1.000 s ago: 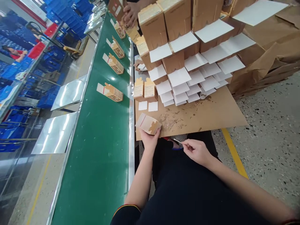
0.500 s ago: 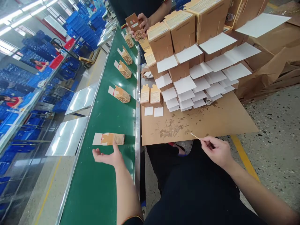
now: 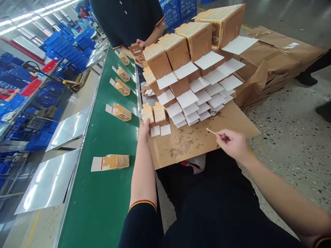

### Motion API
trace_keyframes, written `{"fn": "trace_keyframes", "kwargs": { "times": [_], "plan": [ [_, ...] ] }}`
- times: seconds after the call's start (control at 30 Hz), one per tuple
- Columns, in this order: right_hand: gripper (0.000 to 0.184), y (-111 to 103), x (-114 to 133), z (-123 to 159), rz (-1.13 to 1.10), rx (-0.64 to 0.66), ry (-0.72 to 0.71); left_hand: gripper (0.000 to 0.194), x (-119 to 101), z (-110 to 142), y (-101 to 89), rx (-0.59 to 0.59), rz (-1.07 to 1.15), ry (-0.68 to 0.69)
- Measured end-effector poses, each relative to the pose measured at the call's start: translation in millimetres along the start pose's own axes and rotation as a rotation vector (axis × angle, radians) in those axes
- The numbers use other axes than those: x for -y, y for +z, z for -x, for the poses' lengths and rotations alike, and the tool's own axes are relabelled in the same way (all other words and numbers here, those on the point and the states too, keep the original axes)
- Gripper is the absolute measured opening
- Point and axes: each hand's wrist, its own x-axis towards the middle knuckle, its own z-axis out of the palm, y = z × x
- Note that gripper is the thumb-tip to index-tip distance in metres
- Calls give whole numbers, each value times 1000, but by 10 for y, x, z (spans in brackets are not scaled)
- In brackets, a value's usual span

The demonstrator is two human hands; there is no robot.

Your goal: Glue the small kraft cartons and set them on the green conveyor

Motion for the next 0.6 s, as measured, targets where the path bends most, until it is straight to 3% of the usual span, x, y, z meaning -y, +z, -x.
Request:
{"fn": "trace_keyframes", "kwargs": {
  "times": [0.17,0.27,0.33,0.43,0.53,0.6],
  "plan": [
    [7,-204,-318,-672,263,64,63,54,616,640,-542,-120,259,162],
    [12,-176,-428,-1003,308,114,69,72,893,1112,-705,-9,375,152],
    [17,-162,-485,-1139,338,151,70,81,978,1359,-638,69,410,169],
    [17,-188,-521,-1162,360,162,45,92,996,1546,-396,81,413,222],
    [9,-132,-402,-892,254,137,6,95,974,1589,-203,117,340,175],
    [11,45,-222,-560,122,195,-24,98,970,1608,-147,131,308,150]
  ]
}}
